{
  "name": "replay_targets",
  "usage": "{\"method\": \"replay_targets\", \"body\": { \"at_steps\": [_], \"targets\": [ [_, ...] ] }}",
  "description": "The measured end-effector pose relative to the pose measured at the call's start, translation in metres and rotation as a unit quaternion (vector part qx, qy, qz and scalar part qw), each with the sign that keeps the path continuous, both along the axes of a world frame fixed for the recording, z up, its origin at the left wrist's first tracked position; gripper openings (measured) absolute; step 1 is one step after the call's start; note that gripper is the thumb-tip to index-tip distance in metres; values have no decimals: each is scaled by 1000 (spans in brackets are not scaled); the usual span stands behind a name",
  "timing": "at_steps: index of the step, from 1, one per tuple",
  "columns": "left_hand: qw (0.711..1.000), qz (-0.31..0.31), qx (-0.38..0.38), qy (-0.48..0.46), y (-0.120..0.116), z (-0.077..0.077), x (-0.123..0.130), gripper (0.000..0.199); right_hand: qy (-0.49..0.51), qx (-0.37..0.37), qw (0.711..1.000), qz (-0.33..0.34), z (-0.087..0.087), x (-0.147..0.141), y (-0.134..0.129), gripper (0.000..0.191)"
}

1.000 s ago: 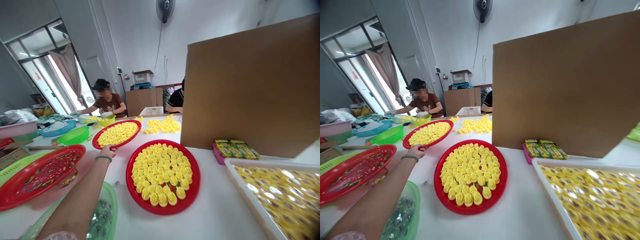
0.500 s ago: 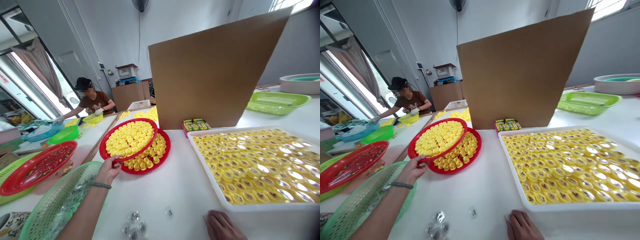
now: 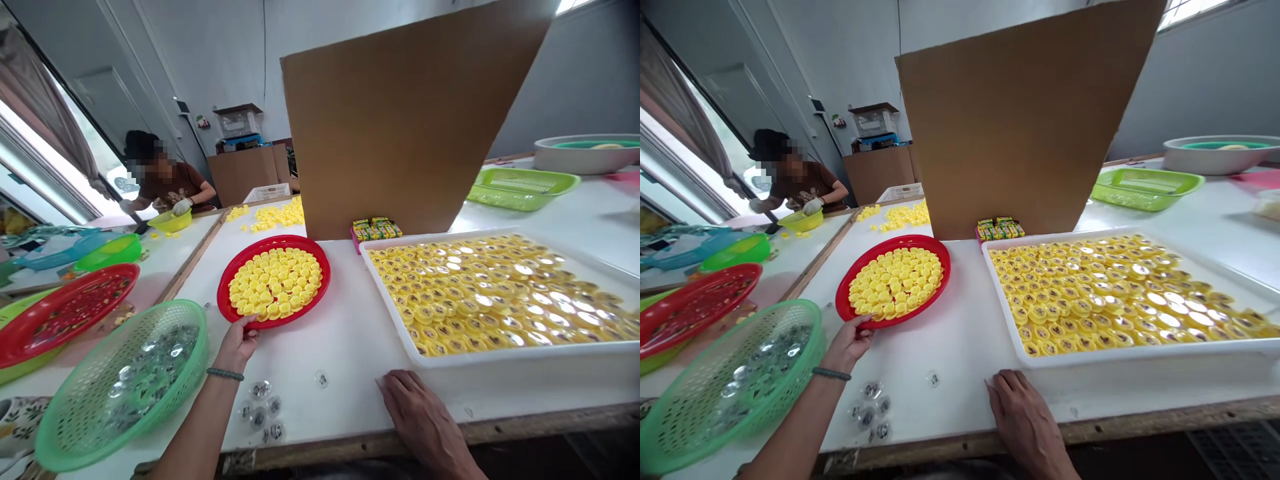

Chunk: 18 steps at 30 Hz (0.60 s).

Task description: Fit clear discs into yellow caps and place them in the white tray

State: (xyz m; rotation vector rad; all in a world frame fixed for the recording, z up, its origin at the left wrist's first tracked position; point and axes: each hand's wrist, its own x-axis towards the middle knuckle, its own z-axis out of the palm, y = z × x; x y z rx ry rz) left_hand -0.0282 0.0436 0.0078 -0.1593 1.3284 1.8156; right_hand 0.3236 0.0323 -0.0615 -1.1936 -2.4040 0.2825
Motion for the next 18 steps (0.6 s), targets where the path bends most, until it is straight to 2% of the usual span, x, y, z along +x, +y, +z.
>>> {"method": "replay_targets", "body": {
  "at_steps": [10, 18],
  "targets": [
    [999, -36, -12, 29, 8, 1, -22, 27, -36, -17, 999, 2, 4, -1, -1, 19],
    [997, -37, -35, 51, 24, 0, -41, 26, -28, -11, 1000, 3, 0, 0, 0, 19]
  ]
}}
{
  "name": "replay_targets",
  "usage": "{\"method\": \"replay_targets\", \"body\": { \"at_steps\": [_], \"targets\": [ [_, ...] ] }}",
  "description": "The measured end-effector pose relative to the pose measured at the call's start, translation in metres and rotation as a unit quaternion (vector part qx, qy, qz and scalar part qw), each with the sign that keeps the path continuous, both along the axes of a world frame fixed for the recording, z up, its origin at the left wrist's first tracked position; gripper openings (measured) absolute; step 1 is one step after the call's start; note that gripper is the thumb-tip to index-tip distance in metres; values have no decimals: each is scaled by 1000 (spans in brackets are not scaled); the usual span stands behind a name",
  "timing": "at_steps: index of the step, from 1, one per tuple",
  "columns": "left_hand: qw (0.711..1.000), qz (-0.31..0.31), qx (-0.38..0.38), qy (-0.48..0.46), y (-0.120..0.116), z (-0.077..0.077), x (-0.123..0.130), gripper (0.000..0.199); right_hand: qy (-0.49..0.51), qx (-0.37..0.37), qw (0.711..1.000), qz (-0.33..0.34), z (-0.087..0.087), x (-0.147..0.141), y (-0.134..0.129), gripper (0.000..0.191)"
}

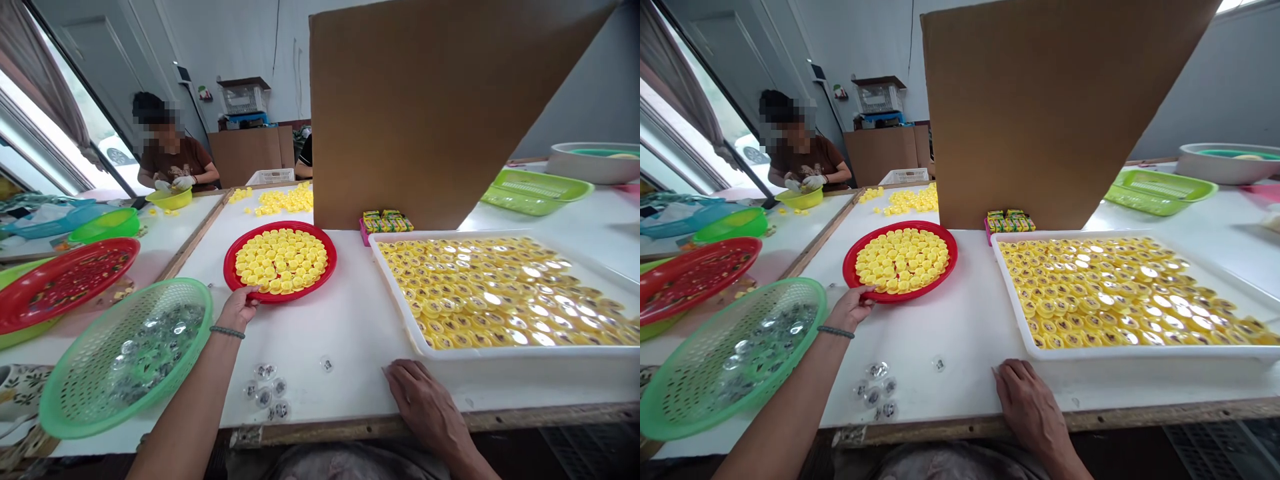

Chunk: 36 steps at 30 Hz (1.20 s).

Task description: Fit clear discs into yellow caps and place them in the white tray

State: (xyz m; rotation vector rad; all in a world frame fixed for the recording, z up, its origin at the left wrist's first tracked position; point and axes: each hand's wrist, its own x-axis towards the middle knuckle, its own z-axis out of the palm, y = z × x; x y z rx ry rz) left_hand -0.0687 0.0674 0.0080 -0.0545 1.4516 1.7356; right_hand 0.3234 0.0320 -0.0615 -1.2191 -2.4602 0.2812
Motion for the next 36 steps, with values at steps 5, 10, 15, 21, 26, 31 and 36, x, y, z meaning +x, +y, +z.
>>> {"method": "replay_targets", "body": {
  "at_steps": [5, 10, 15, 21, 26, 31, 36],
  "targets": [
    [998, -4, -32, 53, 8, -1, -8, 24, 5, 2, 1000, -4, 1, -2, 1, 19],
    [984, -8, -71, 164, 1, -3, -10, 22, 9, -11, 1000, -8, -1, 1, 2, 19],
    [943, -44, -152, 293, -23, 7, -17, 33, 41, -22, 999, 4, 1, -5, 4, 23],
    [605, -193, -234, 736, -20, 30, 5, 35, 56, -103, 990, 82, 26, -52, 12, 27],
    [537, -351, -168, 749, 17, 15, 18, 19, 23, -140, 975, 170, 28, -90, 23, 40],
    [534, -370, -175, 740, 31, 1, 14, 17, -22, -124, 966, 228, 22, -107, 20, 18],
    [508, -381, -154, 757, 35, 2, 12, 20, -50, -111, 968, 219, 25, -110, 15, 7]
  ]
}}
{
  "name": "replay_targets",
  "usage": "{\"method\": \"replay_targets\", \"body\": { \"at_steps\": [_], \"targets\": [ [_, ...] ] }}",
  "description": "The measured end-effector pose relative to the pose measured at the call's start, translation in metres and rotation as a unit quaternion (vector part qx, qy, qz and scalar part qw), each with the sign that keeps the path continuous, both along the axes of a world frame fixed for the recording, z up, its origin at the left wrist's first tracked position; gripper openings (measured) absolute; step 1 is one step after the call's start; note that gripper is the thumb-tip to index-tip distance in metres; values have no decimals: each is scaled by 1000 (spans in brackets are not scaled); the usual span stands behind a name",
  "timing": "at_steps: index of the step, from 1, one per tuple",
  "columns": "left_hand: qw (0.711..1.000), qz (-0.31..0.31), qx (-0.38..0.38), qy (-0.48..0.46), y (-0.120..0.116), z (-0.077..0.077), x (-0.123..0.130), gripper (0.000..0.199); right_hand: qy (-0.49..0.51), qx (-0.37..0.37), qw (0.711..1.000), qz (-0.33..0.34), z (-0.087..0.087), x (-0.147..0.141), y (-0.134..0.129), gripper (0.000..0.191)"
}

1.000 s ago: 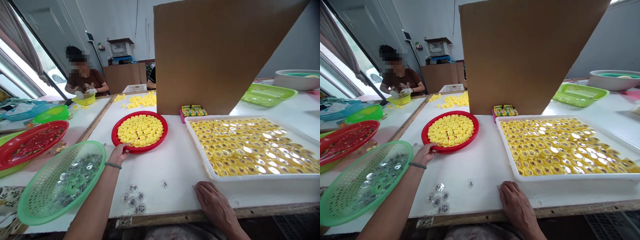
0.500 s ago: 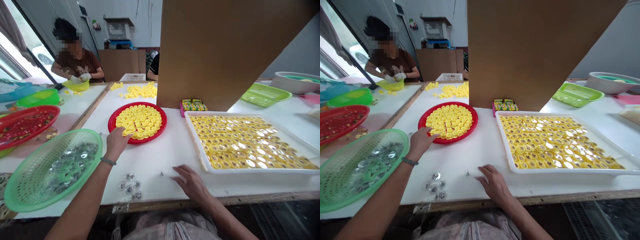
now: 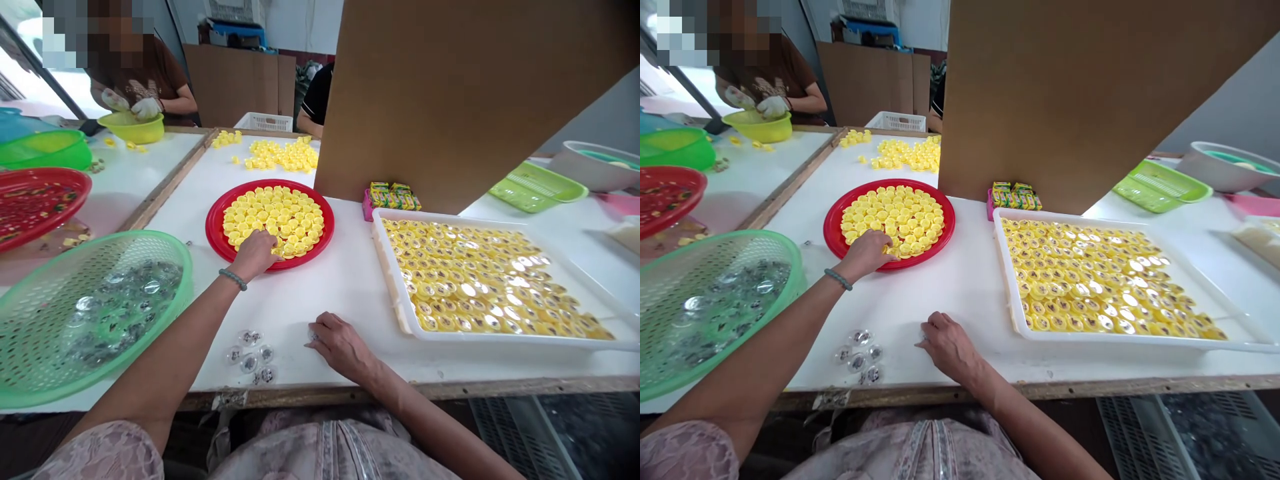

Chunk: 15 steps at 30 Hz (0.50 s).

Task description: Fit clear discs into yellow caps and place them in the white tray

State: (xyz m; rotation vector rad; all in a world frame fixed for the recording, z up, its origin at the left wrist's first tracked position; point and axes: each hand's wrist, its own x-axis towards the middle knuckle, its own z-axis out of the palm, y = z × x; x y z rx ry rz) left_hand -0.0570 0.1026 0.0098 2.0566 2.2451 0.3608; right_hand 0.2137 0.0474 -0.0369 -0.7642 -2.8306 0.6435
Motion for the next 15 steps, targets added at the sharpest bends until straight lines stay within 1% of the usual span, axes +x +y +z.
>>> {"method": "replay_targets", "body": {
  "at_steps": [2, 6, 10, 12, 15],
  "targets": [
    [1000, -5, 8, -2, 2, 2, -2, 25, 7, -4, 1000, -5, 0, 4, 0, 7],
    [1000, 7, 27, -8, 4, 4, -10, 40, 36, -23, 999, -24, -4, 14, 2, 12],
    [1000, 16, -7, -24, 8, 6, -14, 46, 81, -42, 995, -42, -10, 20, 5, 18],
    [1000, 3, -17, -17, 12, 6, -11, 51, 100, -50, 993, -45, -13, 21, 6, 18],
    [998, -47, -37, -6, 20, 7, -4, 54, 119, -59, 990, -47, -16, 21, 7, 18]
  ]
}}
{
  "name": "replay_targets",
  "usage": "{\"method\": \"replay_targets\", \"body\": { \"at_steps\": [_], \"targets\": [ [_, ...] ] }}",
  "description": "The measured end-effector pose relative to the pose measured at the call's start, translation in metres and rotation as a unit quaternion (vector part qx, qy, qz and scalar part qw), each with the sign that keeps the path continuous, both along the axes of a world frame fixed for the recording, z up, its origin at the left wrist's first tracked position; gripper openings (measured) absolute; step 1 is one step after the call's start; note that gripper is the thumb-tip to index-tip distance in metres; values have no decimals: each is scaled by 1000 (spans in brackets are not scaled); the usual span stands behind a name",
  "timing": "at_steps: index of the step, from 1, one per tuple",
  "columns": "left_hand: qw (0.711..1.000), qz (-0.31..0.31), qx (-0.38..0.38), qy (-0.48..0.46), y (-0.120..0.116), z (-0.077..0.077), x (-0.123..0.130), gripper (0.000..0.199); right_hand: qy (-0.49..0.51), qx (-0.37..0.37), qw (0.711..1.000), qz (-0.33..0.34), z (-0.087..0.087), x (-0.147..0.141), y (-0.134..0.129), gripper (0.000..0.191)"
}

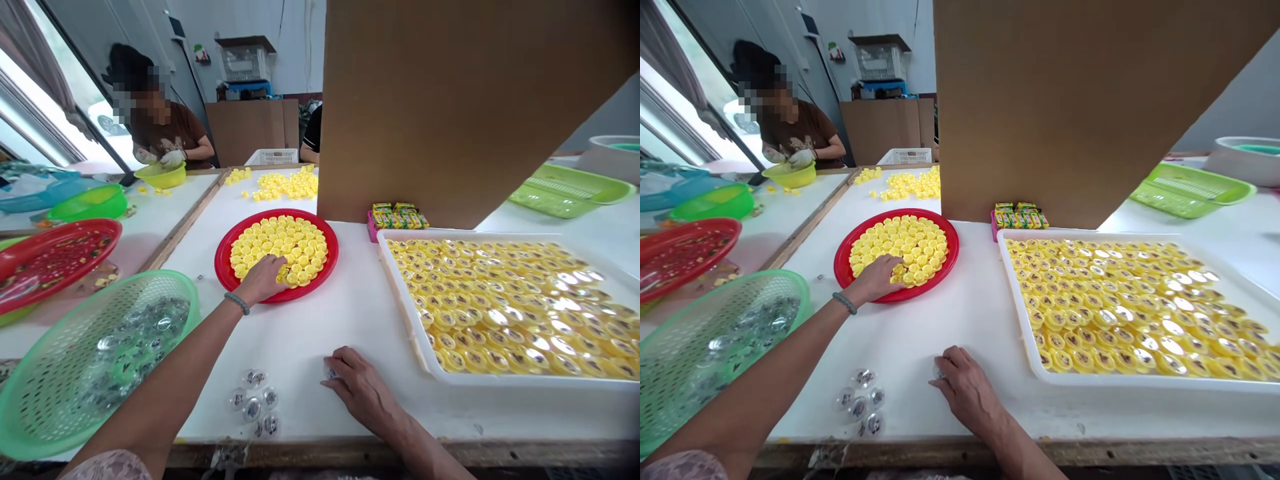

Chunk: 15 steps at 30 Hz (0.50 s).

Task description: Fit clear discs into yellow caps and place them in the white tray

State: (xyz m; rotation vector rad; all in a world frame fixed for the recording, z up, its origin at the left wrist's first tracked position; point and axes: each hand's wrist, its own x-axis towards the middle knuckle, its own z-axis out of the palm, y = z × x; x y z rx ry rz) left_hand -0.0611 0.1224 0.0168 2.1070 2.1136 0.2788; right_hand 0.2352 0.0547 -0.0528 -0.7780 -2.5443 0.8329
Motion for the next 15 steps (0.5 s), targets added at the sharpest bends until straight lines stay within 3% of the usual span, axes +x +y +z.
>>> {"method": "replay_targets", "body": {
  "at_steps": [9, 15],
  "targets": [
    [998, 1, -64, -8, 10, 11, 13, 34, 7, -24, 1000, -4, -2, 5, 3, 14],
    [995, -52, -79, 44, 10, 9, 20, 22, -9, -29, 999, -7, -1, 4, 5, 10]
  ]
}}
